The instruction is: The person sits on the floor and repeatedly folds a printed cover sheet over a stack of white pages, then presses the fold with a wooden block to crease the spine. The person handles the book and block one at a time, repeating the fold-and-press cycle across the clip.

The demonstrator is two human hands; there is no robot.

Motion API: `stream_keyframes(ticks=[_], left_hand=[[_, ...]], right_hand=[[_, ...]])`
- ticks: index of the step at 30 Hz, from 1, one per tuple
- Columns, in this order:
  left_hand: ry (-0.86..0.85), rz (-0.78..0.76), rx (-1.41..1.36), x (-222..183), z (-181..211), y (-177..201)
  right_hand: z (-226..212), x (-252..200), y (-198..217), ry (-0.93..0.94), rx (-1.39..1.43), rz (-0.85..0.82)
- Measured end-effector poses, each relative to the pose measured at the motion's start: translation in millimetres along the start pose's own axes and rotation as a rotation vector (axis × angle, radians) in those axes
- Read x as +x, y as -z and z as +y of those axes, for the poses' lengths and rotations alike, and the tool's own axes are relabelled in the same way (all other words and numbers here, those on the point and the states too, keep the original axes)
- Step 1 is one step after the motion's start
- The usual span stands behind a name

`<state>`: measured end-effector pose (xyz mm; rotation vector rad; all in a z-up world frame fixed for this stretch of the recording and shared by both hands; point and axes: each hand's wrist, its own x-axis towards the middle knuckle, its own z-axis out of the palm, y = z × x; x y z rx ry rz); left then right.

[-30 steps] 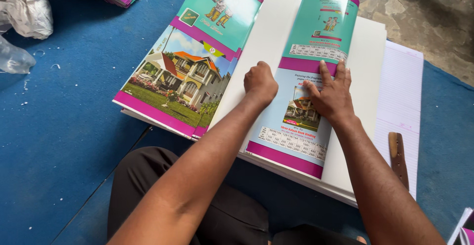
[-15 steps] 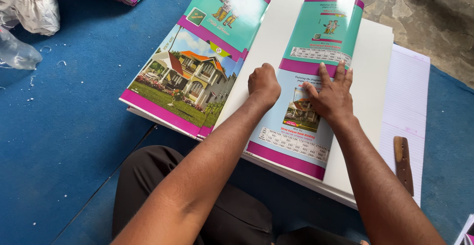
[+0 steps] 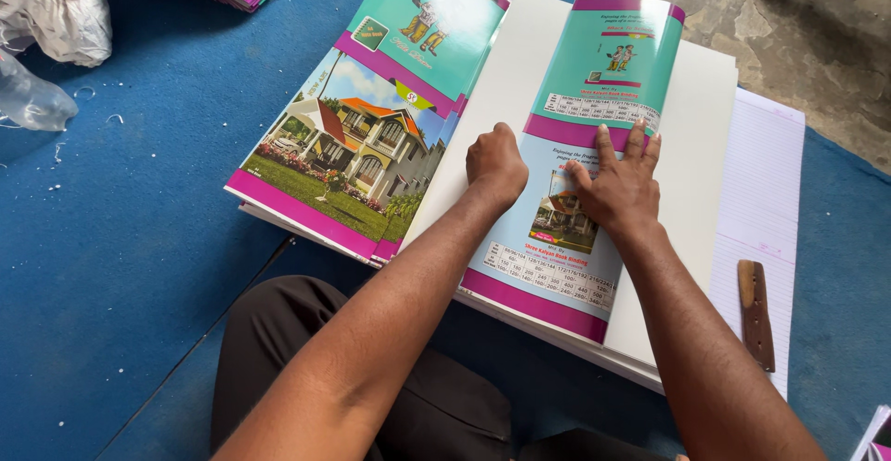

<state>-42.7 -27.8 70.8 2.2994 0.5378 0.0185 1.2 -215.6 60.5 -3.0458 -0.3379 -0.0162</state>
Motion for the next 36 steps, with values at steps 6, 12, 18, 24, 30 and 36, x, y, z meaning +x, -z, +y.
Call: stream_keyframes(ticks=[6, 12, 18, 24, 30, 36], left_hand=[[-0.035, -0.009, 0.042, 0.8, -2.8, -2.3], [-0.098, -0.057, 0.182, -2.9, 7.8, -10.4], [-0.5, -0.092, 0.656, -7.7, 18.9, -33.1], [-0.581, -0.324, 0.846, 7.9, 29.7, -44.2], [-0.324, -0.47, 0.766, -7.8, 56.7, -31.3], [-0.444, -0.584, 0.861, -22.6, 65.8, -11.9]], right_hand=[[0.6, 2.7, -4.9, -0.016, -0.009, -0.074], [4.3, 11.2, -19.3, 0.005, -0.081, -0.103], [11.7, 14.2, -30.7, 0.042, -0.183, -0.073], [20.7, 12.3, -44.1, 0.037, -0.062, -0.063], [26.9, 8.0, -63.1, 0.111, 0.046, 0.072], [24.4, 4.2, -65.2, 0.068, 0.075, 0.068]])
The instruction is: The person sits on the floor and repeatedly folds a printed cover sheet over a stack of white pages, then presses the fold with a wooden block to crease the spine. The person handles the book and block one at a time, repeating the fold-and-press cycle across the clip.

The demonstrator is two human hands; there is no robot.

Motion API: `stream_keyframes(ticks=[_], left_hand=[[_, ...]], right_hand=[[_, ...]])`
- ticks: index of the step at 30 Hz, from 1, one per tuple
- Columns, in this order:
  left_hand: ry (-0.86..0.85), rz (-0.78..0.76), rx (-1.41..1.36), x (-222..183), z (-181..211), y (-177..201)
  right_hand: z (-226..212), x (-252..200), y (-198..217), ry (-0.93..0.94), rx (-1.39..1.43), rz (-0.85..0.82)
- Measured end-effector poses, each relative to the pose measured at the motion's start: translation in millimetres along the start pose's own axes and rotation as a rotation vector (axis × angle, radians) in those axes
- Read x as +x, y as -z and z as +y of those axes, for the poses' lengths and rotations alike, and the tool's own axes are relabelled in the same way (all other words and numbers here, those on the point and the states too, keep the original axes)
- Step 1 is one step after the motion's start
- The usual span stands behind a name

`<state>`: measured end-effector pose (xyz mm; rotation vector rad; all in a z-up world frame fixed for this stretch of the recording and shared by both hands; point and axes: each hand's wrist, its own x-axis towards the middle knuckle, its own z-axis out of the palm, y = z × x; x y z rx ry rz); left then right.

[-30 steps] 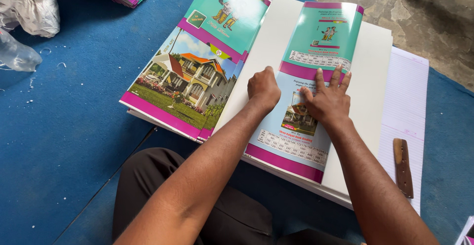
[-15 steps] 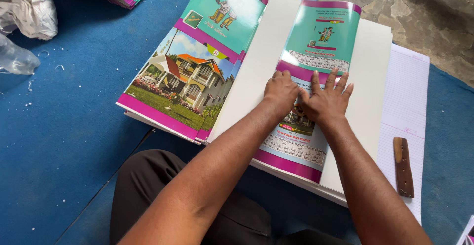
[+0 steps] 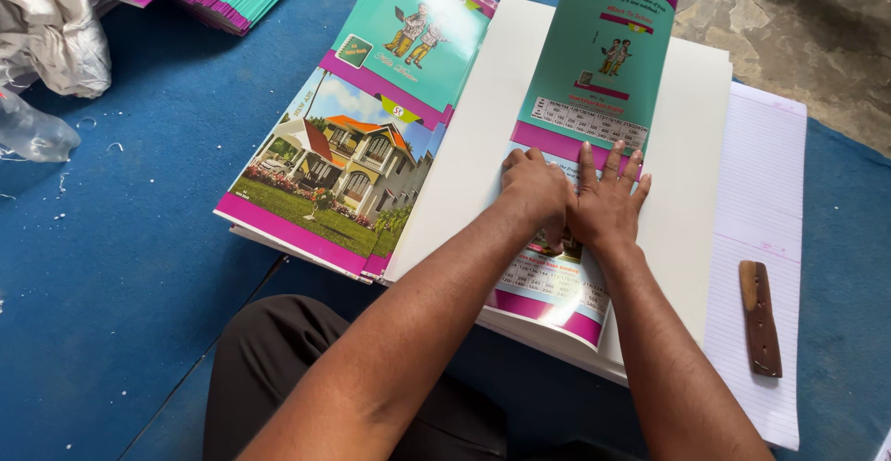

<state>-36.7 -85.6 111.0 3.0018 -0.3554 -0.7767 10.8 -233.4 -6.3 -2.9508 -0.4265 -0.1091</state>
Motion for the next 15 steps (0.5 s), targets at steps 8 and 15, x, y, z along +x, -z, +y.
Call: stream_keyframes(ticks=[8, 15], left_hand=[[0.132, 0.04, -0.083, 0.5, -0.1, -5.4], [0.121, 0.045, -0.075, -1.9, -2.7, -5.8]], right_hand=[[27.9, 13.3, 23.5, 0.043, 0.265, -0.032], [127.8, -24.5, 79.5, -0.024, 0.336, 0.014]])
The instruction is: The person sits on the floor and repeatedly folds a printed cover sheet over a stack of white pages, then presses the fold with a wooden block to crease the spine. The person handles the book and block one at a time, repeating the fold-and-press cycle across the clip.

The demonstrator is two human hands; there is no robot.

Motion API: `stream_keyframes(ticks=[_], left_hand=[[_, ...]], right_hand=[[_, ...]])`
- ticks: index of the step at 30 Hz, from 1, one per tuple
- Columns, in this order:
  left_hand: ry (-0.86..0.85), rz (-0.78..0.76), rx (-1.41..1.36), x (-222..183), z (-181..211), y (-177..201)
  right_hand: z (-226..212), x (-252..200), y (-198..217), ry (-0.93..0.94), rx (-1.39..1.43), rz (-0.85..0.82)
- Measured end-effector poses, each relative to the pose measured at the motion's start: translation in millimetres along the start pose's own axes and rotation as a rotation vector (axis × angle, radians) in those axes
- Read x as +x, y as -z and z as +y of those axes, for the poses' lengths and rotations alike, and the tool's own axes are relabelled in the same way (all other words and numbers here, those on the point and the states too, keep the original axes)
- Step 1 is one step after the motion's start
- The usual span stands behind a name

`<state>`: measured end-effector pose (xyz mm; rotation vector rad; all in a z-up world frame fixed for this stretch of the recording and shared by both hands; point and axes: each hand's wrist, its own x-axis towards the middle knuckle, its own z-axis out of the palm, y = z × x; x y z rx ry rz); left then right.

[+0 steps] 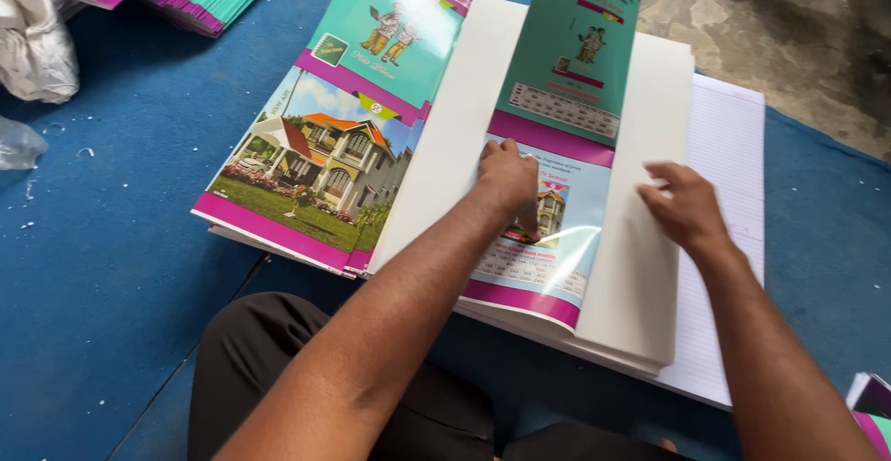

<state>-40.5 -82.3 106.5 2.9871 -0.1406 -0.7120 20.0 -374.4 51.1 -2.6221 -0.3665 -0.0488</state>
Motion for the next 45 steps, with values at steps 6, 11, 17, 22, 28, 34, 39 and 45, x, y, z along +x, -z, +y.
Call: stream_keyframes(ticks=[6, 11, 17, 22, 28, 34, 39, 45], left_hand=[[0.001, 0.057, -0.06, -1.4, -3.7, -3.0], [0.034, 0.021, -0.142, -1.5, -2.9, -3.3], [0.018, 0.045, -0.155, -5.1, -9.6, 1.0], [0.024, 0.029, -0.141, -8.9, -9.1, 0.3], [0.028, 0.038, -0.137, -9.1, -9.1, -3.3], [0.037, 0.039, -0.128, -5.7, -7.4, -6.3], [0.029, 0.064, -0.107, -5.7, -8.4, -7.3], [0.033, 0.065, -0.088, -4.8, -6.2, -6.9]], right_hand=[[43.8, -56.1, 43.2, -0.402, -0.206, -0.027], [77.0, -92.7, 46.5, -0.642, -0.244, -0.145], [102.6, -103.7, 37.1, -0.781, -0.186, -0.247], [84.6, -105.3, 42.2, -0.74, -0.144, -0.208], [18.5, -97.1, 45.8, -0.619, -0.119, -0.102], [-42.8, -81.1, 33.2, -0.197, -0.043, -0.068], [-80.2, -78.8, 15.3, -0.014, -0.058, -0.113], [-83.0, -71.1, 4.0, 0.045, -0.065, -0.093]])
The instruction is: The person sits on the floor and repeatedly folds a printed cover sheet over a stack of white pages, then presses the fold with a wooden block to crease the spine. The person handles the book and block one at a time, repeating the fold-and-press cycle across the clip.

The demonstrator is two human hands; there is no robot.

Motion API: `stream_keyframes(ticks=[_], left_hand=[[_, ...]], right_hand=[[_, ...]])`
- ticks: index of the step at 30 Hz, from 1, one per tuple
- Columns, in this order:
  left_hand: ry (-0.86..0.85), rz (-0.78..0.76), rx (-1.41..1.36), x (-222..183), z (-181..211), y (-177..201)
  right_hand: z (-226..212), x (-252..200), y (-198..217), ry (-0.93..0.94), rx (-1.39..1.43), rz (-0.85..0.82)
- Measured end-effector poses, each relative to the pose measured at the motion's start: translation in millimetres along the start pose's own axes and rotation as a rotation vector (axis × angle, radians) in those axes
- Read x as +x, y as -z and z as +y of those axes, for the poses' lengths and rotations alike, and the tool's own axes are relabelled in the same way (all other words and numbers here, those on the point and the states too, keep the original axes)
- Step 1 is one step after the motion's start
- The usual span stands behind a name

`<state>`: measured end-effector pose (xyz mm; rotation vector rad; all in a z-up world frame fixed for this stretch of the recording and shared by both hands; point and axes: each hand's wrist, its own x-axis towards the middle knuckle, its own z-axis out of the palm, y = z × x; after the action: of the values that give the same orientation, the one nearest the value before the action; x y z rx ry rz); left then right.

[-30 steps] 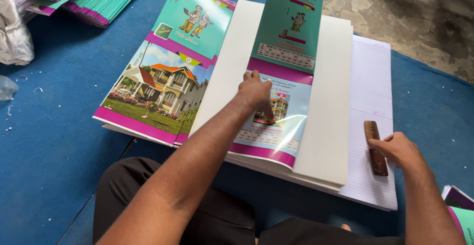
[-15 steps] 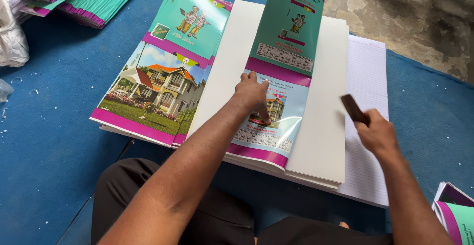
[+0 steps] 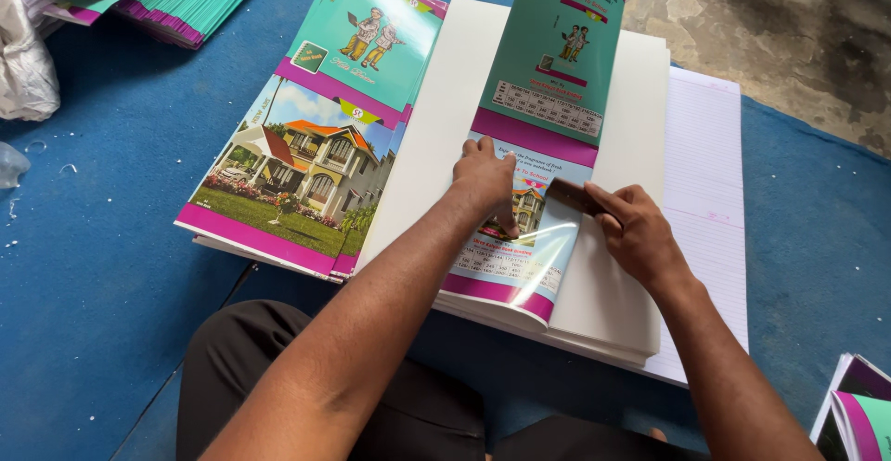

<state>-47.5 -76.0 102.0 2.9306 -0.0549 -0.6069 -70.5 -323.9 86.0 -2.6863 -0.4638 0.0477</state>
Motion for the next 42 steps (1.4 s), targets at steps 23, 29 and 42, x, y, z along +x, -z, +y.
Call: stream_keyframes(ticks=[23, 29, 42], left_hand=[[-0.082, -0.005, 0.149, 1.6, 3.4, 1.9], [-0.104, 0.031, 0.139, -0.2, 2.1, 0.7], [-0.12, -0.014, 0.141, -2.9, 3.4, 2.2]], right_hand=[[43.2, 140.9, -19.0, -0.044, -0.053, 0.25], [53.5, 177.3, -22.6, -0.099, -0.059, 0.271], [72.3, 246.2, -15.5, -0.201, -0.039, 0.303]])
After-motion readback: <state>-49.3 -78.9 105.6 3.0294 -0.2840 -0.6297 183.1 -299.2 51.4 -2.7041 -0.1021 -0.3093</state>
